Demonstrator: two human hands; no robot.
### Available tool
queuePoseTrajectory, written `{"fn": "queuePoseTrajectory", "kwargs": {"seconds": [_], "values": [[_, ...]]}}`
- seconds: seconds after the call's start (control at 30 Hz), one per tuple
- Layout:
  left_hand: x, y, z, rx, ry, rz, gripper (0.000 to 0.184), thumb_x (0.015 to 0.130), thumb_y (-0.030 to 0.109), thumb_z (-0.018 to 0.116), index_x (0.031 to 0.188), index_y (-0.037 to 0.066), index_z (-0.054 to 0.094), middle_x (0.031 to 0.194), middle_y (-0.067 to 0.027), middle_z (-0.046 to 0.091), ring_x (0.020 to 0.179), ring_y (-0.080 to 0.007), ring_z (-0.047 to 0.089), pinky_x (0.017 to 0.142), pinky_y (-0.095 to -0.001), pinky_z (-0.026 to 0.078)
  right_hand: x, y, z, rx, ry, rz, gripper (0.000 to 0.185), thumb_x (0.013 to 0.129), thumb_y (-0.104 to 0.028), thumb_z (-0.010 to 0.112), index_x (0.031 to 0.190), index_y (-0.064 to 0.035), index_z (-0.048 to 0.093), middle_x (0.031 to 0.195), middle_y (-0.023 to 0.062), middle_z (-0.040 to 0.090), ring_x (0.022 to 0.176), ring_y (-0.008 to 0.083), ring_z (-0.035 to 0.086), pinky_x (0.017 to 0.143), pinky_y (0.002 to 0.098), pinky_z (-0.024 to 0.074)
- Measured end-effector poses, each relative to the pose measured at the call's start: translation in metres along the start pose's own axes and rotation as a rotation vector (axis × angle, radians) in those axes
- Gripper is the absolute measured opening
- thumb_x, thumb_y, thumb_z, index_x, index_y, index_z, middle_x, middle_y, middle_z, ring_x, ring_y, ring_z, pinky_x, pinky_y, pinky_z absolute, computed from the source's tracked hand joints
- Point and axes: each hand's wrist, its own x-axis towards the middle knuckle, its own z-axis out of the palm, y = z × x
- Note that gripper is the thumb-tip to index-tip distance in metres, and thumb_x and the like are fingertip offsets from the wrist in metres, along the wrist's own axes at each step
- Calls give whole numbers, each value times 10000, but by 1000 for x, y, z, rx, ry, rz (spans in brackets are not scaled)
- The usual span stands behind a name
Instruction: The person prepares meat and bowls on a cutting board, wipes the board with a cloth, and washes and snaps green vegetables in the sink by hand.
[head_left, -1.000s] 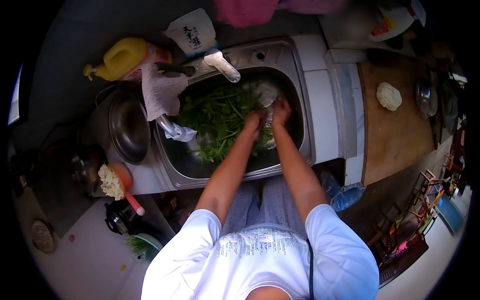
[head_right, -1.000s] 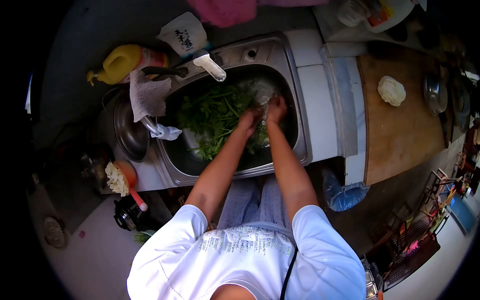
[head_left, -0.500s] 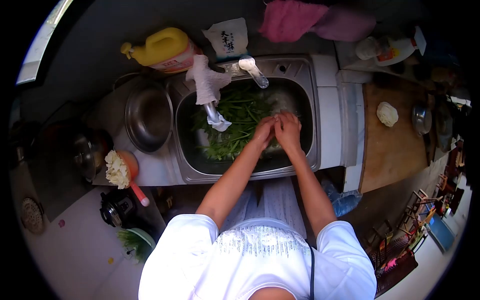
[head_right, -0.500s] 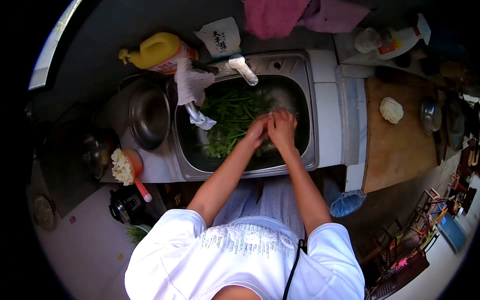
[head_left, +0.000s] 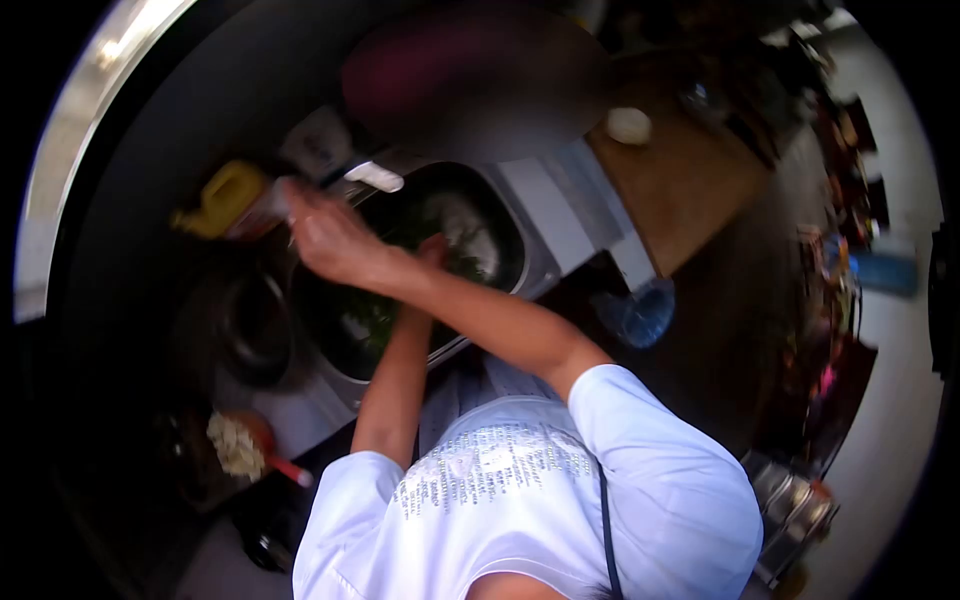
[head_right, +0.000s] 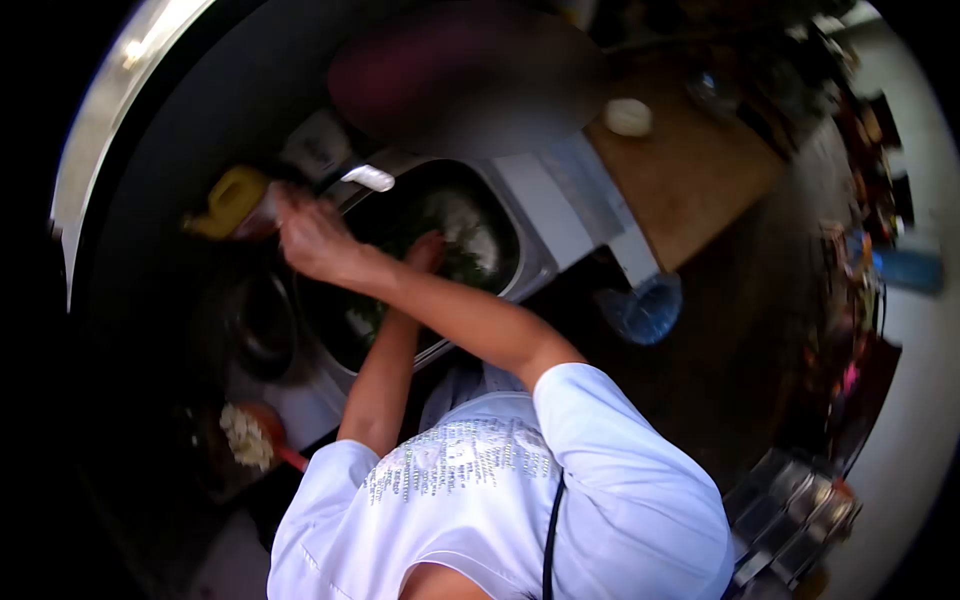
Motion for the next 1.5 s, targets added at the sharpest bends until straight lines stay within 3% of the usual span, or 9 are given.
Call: {"fn": "queuePoseTrajectory", "kwargs": {"seconds": [0.07, 0.17, 0.23, 0.37, 0.6, 0.8, 0.97, 1.03, 1.5], "values": [[-8, 6, 9, -14, 6, 38, 439, 835, 256, 626, 1219, 87, 497, 1034, -40, 594, 933, -148, 555, 787, -303, 456, -9, -13, -35, 273, -49, 245, 442, 888, -123, 442, 1276, 67, 346, 691, 232, 576, 646, 336, 604, 641, 395, 453], [13, -12, -12, -449, -275, 175, 460, 851, 252, 604, 1251, 81, 457, 1086, -43, 579, 944, -136, 566, 806, -299, 476, -53, 20, -77, 748, 174, 193, 396, 910, -128, 446, 1285, -7, 415, 1061, 115, 587, 951, 190, 578, 835, 303, 451], [-86, 53, 55, -183, -7, -4, 463, 866, 212, 572, 1276, 57, 420, 1191, -69, 526, 1057, -168, 528, 871, -312, 453, -107, 34, -142, 1263, 132, 639, 396, 898, -82, 469, 1289, -43, 427, 1233, 72, 499, 1101, 208, 510, 944, 330, 411], [-66, 36, 51, -272, -51, -76, 437, 868, 67, 503, 1281, -34, 405, 1249, -122, 479, 1125, -245, 491, 949, -332, 429, -252, 117, -227, 1635, 495, 872, 362, 849, -28, 527, 1205, -2, 469, 1120, 124, 558, 1011, 247, 569, 879, 389, 477], [-91, 41, 111, -81, -90, -43, 411, 899, 106, 494, 1274, -35, 407, 1259, -166, 480, 1159, -261, 478, 939, -331, 452, -383, 244, -434, 372, 1332, 860, 383, 853, -1, 471, 1226, -73, 515, 1141, 109, 579, 993, 264, 585, 857, 352, 472], [-113, 47, 181, 57, 56, -6, 464, 916, 145, 477, 1327, -26, 347, 1321, -164, 425, 1186, -243, 449, 945, -291, 425, -321, 371, -632, -1039, 1108, 484, 410, 813, 22, 496, 1215, -60, 512, 1285, 178, 473, 1187, 344, 432, 1006, 391, 339], [-135, 42, 230, 76, 155, 9, 507, 910, 162, 500, 1352, -6, 318, 1345, -161, 398, 1223, -240, 412, 983, -297, 366, -305, 474, -651, -1173, 708, 828, 440, 828, -31, 479, 1264, -78, 454, 1363, 169, 381, 1257, 346, 335, 1065, 441, 231], [-140, 40, 249, 100, 195, -17, 449, 918, 165, 481, 1324, 18, 360, 1336, -151, 414, 1215, -220, 420, 985, -294, 357, -299, 483, -673, -1104, 636, 529, 437, 834, -52, 473, 1269, -80, 444, 1360, 160, 391, 1255, 344, 340, 1066, 434, 232], [-126, 36, 317, 98, 145, 9, 447, 913, 120, 480, 1306, -44, 344, 1314, -182, 410, 1190, -229, 436, 1004, -300, 358, -306, 433, -623, -716, 107, 280, 496, 798, -27, 505, 1286, -90, 444, 1362, 109, 398, 1299, 271, 312, 1093, 441, 201]]}}
